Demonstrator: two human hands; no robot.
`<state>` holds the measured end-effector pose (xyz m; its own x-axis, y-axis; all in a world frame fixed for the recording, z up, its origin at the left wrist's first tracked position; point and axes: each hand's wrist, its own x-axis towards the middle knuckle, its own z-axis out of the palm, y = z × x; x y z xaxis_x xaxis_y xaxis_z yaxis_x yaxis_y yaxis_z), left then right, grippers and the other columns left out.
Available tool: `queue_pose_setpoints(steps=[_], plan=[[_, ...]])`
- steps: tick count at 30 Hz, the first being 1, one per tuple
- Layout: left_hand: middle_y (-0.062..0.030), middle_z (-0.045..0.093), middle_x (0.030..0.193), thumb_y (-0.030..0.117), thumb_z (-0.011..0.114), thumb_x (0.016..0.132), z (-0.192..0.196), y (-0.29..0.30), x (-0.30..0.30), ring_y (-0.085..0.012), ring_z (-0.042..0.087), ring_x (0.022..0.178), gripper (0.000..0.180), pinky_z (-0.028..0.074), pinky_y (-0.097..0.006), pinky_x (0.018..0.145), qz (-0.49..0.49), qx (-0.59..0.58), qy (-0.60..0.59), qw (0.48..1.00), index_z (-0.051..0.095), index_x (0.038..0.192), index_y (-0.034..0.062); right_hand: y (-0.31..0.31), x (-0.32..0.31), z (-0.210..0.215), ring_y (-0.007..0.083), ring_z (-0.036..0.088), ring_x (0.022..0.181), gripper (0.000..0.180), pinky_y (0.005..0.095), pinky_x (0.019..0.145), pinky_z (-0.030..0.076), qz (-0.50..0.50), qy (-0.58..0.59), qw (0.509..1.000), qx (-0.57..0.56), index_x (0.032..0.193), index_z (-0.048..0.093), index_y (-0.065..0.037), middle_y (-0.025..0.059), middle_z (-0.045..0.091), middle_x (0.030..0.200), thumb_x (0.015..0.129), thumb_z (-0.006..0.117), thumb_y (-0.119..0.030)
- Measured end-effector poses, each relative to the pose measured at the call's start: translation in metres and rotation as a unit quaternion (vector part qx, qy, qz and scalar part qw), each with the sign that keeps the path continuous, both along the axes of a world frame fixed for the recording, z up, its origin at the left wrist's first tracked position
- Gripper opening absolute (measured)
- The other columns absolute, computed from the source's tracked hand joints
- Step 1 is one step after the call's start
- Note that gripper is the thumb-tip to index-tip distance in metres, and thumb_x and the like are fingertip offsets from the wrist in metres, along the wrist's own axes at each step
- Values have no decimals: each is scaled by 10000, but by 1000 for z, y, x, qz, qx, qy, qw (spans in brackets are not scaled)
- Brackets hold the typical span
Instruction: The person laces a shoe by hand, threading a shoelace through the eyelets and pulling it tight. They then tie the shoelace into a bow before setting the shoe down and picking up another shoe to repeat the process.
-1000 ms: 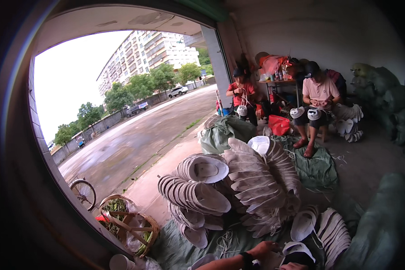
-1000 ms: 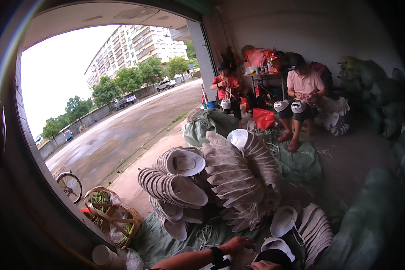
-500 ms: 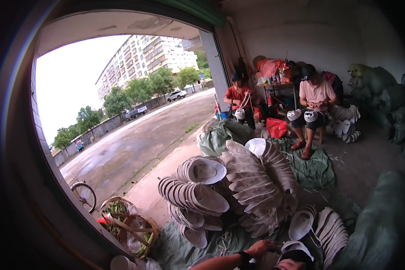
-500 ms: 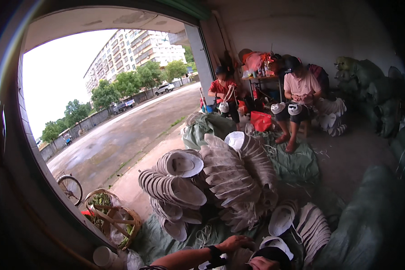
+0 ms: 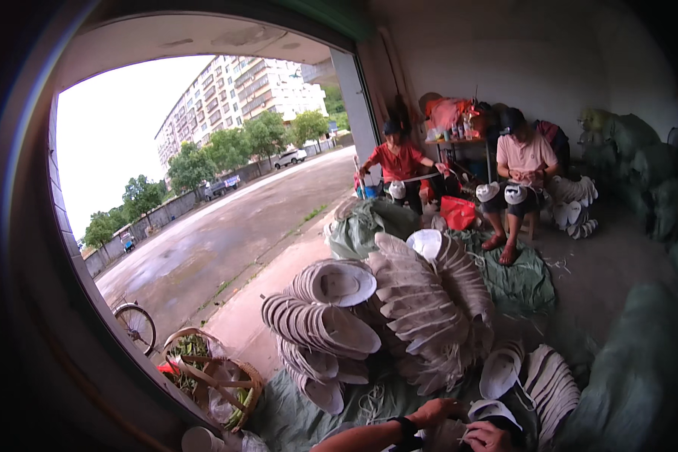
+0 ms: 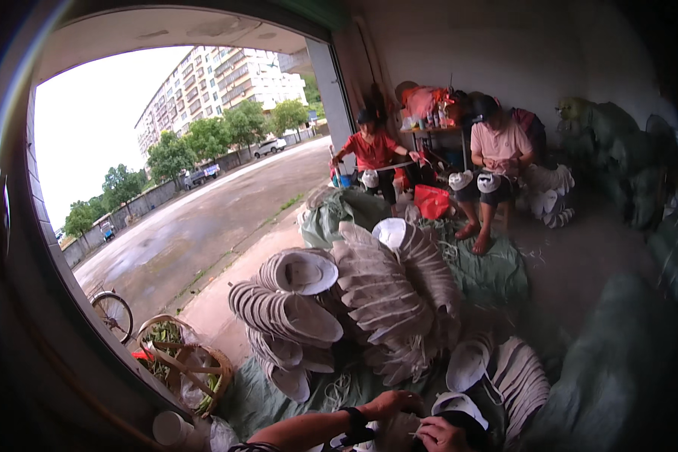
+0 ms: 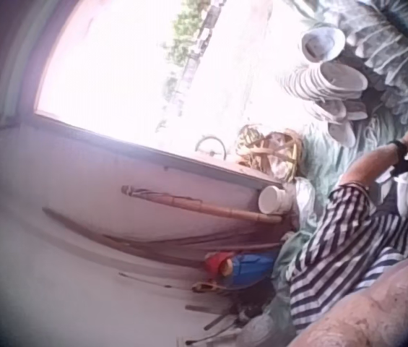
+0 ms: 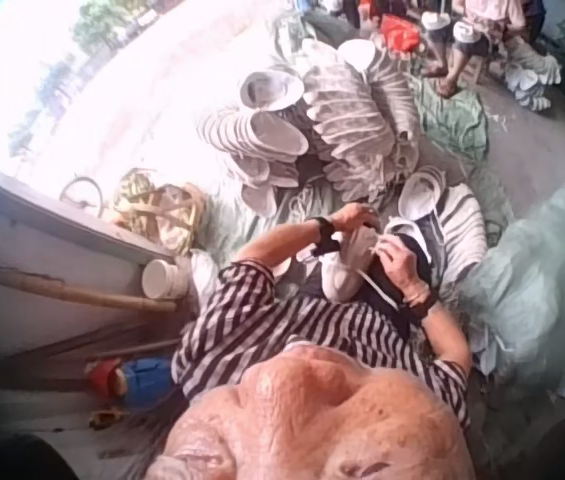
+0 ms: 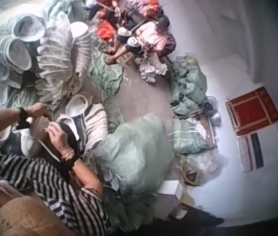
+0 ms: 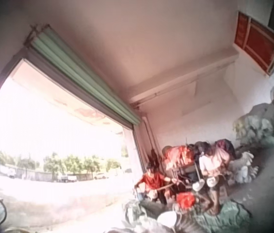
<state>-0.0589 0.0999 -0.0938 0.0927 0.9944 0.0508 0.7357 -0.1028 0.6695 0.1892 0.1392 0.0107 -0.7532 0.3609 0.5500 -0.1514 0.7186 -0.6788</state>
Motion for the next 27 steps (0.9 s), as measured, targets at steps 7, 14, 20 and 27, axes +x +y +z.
queue_pose_setpoints(steps=[7,14,20,27], plan=[[-59,624,1028,195,589,809,25,-9,24,-270,598,895,243,498,-373,741,12,-8,-60,998,664,1040,203,1,10,-14,281,632,850,58,349,729,515,-3,-69,998,15,826,654,-57,109,643,935,778,641,-88],[-54,609,1082,181,545,818,-4,4,8,-277,577,965,238,479,-387,805,-7,-12,-145,989,689,1001,230,0,4,-15,269,634,822,37,338,708,515,-12,-61,997,46,798,658,-68,97,641,903,776,652,-98],[-84,597,1102,192,583,807,37,-8,13,-250,550,1083,273,426,-330,925,-55,-4,8,998,634,1064,117,-1,6,-12,270,633,806,41,340,692,513,6,-70,997,40,793,660,-69,90,636,879,770,658,-104],[-83,599,1098,205,554,848,65,-9,33,-253,553,1074,242,432,-336,900,-23,-53,-24,998,641,1049,103,4,-1,-15,279,624,797,31,344,688,509,5,-54,998,32,783,658,-61,92,622,863,765,657,-86]])
